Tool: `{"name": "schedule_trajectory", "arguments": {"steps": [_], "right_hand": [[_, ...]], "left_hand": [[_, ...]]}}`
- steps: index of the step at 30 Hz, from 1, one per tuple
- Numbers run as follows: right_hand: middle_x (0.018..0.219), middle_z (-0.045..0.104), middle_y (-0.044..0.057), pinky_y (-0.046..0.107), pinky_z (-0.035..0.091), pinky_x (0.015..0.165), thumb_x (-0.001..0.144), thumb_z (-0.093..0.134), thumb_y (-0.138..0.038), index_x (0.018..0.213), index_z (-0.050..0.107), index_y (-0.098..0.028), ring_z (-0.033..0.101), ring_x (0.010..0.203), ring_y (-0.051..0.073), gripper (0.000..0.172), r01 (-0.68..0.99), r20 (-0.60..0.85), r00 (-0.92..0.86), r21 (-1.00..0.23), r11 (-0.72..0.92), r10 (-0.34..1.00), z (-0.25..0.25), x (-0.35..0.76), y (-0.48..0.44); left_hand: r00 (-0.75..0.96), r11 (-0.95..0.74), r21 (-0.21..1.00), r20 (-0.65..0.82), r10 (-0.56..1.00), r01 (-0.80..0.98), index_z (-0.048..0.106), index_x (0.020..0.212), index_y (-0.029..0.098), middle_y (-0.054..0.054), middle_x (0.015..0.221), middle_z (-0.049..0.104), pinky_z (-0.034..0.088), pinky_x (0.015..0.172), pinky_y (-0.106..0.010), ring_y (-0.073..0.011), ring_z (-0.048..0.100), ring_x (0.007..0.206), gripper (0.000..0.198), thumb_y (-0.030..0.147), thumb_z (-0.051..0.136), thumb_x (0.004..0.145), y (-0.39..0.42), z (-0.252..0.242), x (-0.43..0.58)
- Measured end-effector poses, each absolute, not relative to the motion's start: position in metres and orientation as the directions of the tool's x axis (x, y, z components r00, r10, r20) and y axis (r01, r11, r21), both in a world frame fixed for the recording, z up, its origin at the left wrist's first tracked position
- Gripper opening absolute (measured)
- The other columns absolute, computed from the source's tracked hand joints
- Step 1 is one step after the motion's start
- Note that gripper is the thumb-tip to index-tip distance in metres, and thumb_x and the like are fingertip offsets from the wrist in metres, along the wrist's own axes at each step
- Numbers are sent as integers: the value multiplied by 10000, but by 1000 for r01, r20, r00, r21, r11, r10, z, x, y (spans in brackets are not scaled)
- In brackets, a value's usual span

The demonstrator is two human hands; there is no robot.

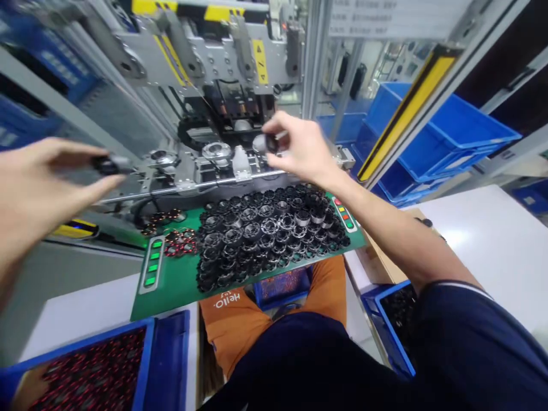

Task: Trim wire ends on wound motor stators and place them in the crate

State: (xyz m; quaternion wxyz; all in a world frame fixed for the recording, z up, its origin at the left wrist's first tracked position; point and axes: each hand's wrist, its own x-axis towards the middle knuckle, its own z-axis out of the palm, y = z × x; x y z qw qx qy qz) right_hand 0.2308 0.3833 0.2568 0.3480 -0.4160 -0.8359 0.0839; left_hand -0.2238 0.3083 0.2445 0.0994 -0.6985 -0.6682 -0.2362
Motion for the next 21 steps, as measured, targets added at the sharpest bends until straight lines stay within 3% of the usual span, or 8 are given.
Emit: {"name": "schedule_trajectory", "arguments": {"steps": [2, 4, 8, 12, 15, 18, 21], "right_hand": [[1256, 807, 128, 443, 676, 1054, 996, 792, -400, 1373, 746, -116, 789, 1103, 260, 474, 638, 440, -513, -380, 670, 737, 261, 173, 431], [1280, 819, 127, 460, 652, 1104, 981, 795, -267, 1335, 769, -126, 787, 1159, 281, 382, 652, 386, -582, -304, 694, 716, 256, 123, 471], [1274, 831, 136, 504, 612, 1167, 900, 852, -114, 1271, 795, -100, 778, 1255, 330, 375, 695, 307, -642, -151, 703, 702, 233, 59, 521], [1214, 829, 152, 582, 609, 1205, 900, 971, -281, 1173, 831, -114, 796, 1233, 370, 349, 690, 260, -684, -71, 720, 682, 210, 37, 554], [1118, 808, 139, 621, 611, 1211, 844, 1035, -500, 1085, 842, -100, 805, 1192, 370, 506, 650, 263, -719, -74, 756, 644, 203, 34, 580], [993, 776, 99, 633, 634, 1166, 730, 1105, -507, 1029, 843, -81, 809, 1110, 354, 582, 616, 209, -755, -97, 781, 622, 204, 33, 601], [937, 771, 72, 610, 651, 1133, 670, 1140, -467, 980, 838, -96, 806, 1051, 328, 570, 593, 159, -779, -129, 795, 606, 210, 30, 613]], "left_hand": [[37, -95, 125, 405, 914, 988, 778, 1403, 188, -29, 1231, 841, 598, 1218, -553, -314, 786, 1307, 516, 533, 653, 1040, 359, 261, -221], [37, -90, 149, 321, 946, 985, 752, 1446, 160, -9, 1255, 836, 568, 1259, -553, -300, 765, 1341, 554, 531, 693, 1039, 399, 262, -228], [56, -95, 209, 187, 981, 973, 762, 1420, 84, -20, 1167, 839, 609, 1198, -442, -225, 798, 1196, 535, 498, 699, 1088, 442, 244, -250], [93, -126, 267, 131, 987, 955, 747, 1450, 82, -41, 1220, 853, 615, 1140, -326, -161, 791, 1152, 514, 444, 779, 1087, 456, 231, -265], [112, -133, 281, 90, 990, 951, 737, 1474, 84, -14, 1154, 844, 614, 1107, -321, -157, 792, 1131, 563, 481, 792, 1079, 464, 230, -272], [126, -135, 253, 50, 991, 958, 714, 1500, 54, 10, 1084, 820, 613, 1094, -339, -158, 792, 1092, 634, 523, 764, 1076, 472, 234, -275], [179, -180, 205, 26, 984, 962, 734, 1474, 82, 39, 1094, 827, 592, 1127, -305, -110, 769, 1075, 560, 493, 733, 1093, 478, 237, -275]]}}
